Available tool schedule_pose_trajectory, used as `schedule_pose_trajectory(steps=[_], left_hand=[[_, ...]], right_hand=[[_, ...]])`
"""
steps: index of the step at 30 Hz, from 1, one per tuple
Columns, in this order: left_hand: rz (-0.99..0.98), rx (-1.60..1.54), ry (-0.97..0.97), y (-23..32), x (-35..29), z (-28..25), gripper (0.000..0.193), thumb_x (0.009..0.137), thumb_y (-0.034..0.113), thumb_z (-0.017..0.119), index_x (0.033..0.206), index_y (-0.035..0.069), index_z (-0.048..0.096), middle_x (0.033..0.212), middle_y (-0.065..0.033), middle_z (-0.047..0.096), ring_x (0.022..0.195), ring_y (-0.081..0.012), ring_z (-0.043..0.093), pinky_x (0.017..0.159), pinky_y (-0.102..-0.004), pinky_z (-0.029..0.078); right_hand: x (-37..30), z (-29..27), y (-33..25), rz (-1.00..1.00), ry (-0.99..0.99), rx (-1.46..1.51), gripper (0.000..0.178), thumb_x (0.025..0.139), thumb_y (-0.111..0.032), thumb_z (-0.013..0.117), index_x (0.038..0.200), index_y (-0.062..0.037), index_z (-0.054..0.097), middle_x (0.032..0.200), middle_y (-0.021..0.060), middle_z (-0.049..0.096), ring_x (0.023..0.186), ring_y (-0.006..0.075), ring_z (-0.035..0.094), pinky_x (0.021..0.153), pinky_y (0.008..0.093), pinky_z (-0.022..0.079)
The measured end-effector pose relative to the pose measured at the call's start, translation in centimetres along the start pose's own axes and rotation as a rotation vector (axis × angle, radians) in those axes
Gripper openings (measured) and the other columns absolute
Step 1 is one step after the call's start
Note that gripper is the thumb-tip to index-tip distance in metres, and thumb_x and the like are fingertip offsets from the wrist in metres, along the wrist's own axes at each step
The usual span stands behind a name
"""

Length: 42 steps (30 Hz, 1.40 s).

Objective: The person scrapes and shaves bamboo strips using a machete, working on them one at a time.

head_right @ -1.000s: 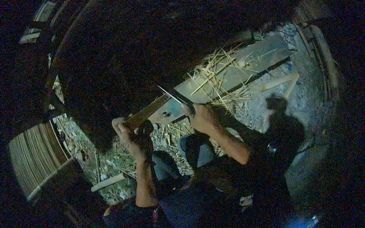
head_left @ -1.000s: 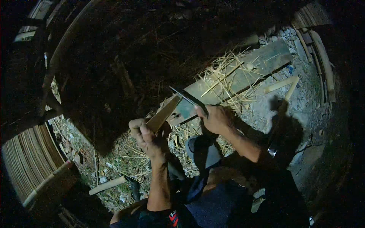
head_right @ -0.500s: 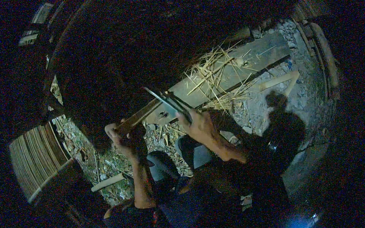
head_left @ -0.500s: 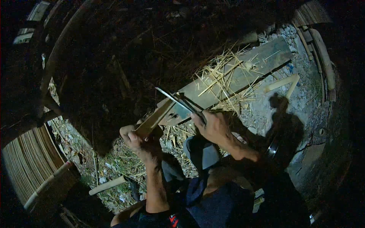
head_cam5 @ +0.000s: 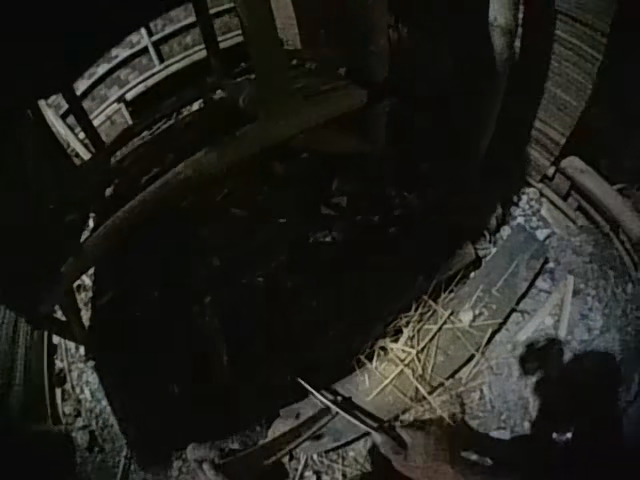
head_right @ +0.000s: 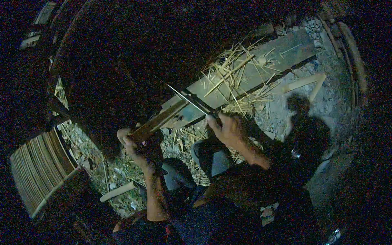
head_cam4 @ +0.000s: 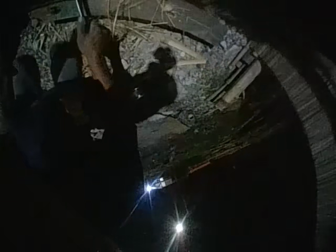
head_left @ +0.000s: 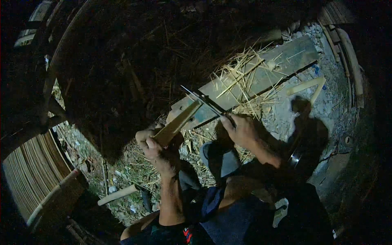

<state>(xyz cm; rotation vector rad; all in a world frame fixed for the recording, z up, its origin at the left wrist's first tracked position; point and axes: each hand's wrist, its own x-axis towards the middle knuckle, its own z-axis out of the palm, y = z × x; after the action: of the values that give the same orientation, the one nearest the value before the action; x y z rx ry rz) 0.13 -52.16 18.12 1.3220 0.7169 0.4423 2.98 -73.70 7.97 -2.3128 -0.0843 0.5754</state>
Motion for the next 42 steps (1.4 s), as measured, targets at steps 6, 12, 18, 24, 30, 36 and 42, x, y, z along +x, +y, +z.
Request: schedule_pose_trajectory(steps=[6, 12, 18, 24, 30, 36, 42], left_hand=[[-0.109, -0.101, -0.002, -0.8, -0.6, -0.3, 0.041, 0.092, 0.050, 0.056, 0.105, 0.014, 0.041, 0.093, -0.0045, 0.048, 0.093, -0.0226, 0.058, 0.078, -0.0387, 0.053], [-0.015, 0.015, -0.002, -1.1, 0.1, -2.1, 0.042, 0.088, 0.045, 0.061, 0.104, 0.012, 0.040, 0.105, -0.0092, 0.050, 0.096, -0.0223, 0.057, 0.072, -0.0403, 0.058], [0.063, -0.063, -0.010, -1.2, 1.0, -2.3, 0.033, 0.093, 0.038, 0.057, 0.101, 0.010, 0.043, 0.098, -0.0058, 0.047, 0.086, -0.0165, 0.051, 0.071, -0.0318, 0.050], [0.218, 0.621, -0.166, 6.0, 1.1, -2.2, 0.022, 0.097, 0.018, 0.060, 0.083, 0.000, 0.057, 0.073, 0.0025, 0.048, 0.068, -0.0058, 0.041, 0.063, -0.0224, 0.039], [0.256, 0.881, -0.210, 7.2, 0.1, -3.4, 0.013, 0.086, 0.011, 0.071, 0.093, 0.000, 0.070, 0.089, -0.0132, 0.072, 0.074, -0.0157, 0.068, 0.064, -0.0277, 0.052], [0.364, 0.883, -0.319, 7.1, -0.1, -4.1, 0.023, 0.092, 0.008, 0.054, 0.097, -0.010, 0.067, 0.087, -0.0122, 0.068, 0.071, -0.0201, 0.065, 0.068, -0.0299, 0.053], [0.416, 0.898, -0.225, 7.4, -0.7, -2.4, 0.013, 0.074, -0.007, 0.072, 0.084, 0.001, 0.070, 0.072, -0.0085, 0.062, 0.062, -0.0142, 0.060, 0.055, -0.0242, 0.044]], right_hand=[[-1.0, -1.4, -4.0, -0.063, -0.023, 0.030, 0.039, 0.091, -0.039, 0.062, 0.084, -0.0004, 0.060, 0.063, 0.0228, 0.059, 0.057, 0.0414, 0.061, 0.050, 0.0456, 0.046], [1.5, 1.5, -1.9, 0.014, 0.029, -0.045, 0.039, 0.087, -0.037, 0.066, 0.094, 0.0006, 0.062, 0.073, 0.0259, 0.063, 0.072, 0.0452, 0.063, 0.063, 0.0500, 0.051], [2.6, -0.7, -2.8, 0.224, -0.213, 0.141, 0.057, 0.094, -0.054, 0.048, 0.087, 0.0000, 0.064, 0.070, 0.0225, 0.063, 0.066, 0.0430, 0.060, 0.061, 0.0433, 0.049], [1.9, 1.2, -0.3, -0.106, 0.081, -0.031, 0.052, 0.094, -0.050, 0.054, 0.081, -0.0002, 0.064, 0.057, 0.0159, 0.055, 0.052, 0.0276, 0.056, 0.052, 0.0405, 0.044], [-0.9, -1.1, -4.0, -0.289, 0.164, 0.241, 0.035, 0.092, -0.035, 0.064, 0.082, -0.0011, 0.062, 0.061, 0.0150, 0.056, 0.050, 0.0291, 0.054, 0.048, 0.0374, 0.043], [-2.6, -4.3, -9.8, -0.366, -0.012, 0.240, 0.035, 0.093, -0.032, 0.061, 0.083, 0.0006, 0.057, 0.058, 0.0157, 0.052, 0.047, 0.0253, 0.054, 0.046, 0.0369, 0.042], [-3.9, -4.7, -10.8, -0.475, -0.043, 0.251, 0.034, 0.091, -0.029, 0.062, 0.084, 0.0029, 0.056, 0.054, 0.0148, 0.052, 0.044, 0.0290, 0.058, 0.043, 0.0380, 0.044]])
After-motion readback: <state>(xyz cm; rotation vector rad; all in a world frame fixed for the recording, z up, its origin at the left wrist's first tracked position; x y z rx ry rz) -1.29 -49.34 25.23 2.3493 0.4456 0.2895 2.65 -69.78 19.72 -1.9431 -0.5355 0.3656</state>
